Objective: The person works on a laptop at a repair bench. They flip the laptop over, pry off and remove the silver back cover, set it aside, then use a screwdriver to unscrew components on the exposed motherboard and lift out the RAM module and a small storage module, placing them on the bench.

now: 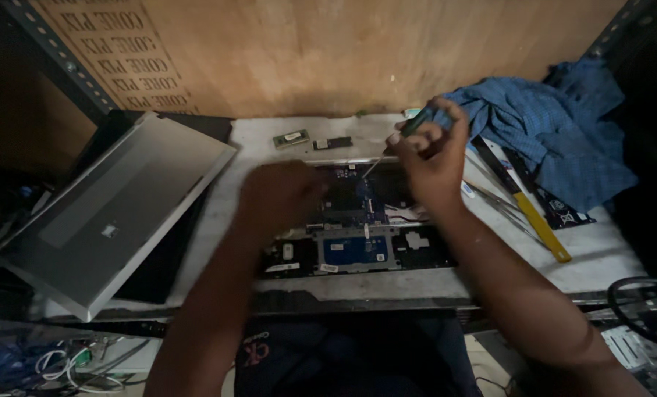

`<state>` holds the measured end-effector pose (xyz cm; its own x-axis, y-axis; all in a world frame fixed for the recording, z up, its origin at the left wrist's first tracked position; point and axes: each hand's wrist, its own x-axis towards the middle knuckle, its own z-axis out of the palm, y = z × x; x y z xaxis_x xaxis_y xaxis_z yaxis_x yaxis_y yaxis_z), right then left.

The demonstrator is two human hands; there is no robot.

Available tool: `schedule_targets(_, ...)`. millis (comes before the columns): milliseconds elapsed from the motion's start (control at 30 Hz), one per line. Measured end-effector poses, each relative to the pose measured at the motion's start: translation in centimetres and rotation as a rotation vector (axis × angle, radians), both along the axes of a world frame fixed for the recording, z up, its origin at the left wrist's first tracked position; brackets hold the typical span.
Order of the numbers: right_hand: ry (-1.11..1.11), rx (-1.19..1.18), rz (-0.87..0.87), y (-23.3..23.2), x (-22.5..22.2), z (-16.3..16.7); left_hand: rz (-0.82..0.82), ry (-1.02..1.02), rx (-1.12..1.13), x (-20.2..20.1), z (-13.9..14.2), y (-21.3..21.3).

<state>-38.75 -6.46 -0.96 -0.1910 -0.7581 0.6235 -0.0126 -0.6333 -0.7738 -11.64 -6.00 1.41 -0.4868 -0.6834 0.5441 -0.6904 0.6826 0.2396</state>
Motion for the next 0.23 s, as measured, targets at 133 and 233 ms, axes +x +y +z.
schedule_targets(133, -0.004, -0.094, -0.098, -1.8, -4.1, -0.5, 0.351, -0.025, -0.186, 5.1, 0.1, 0.8)
schedule_targets(233, -0.031, -0.124, -0.138, -2.8, -7.6, -1.5, 0.626, -0.231, -0.1, 7.0, -0.6, 1.1)
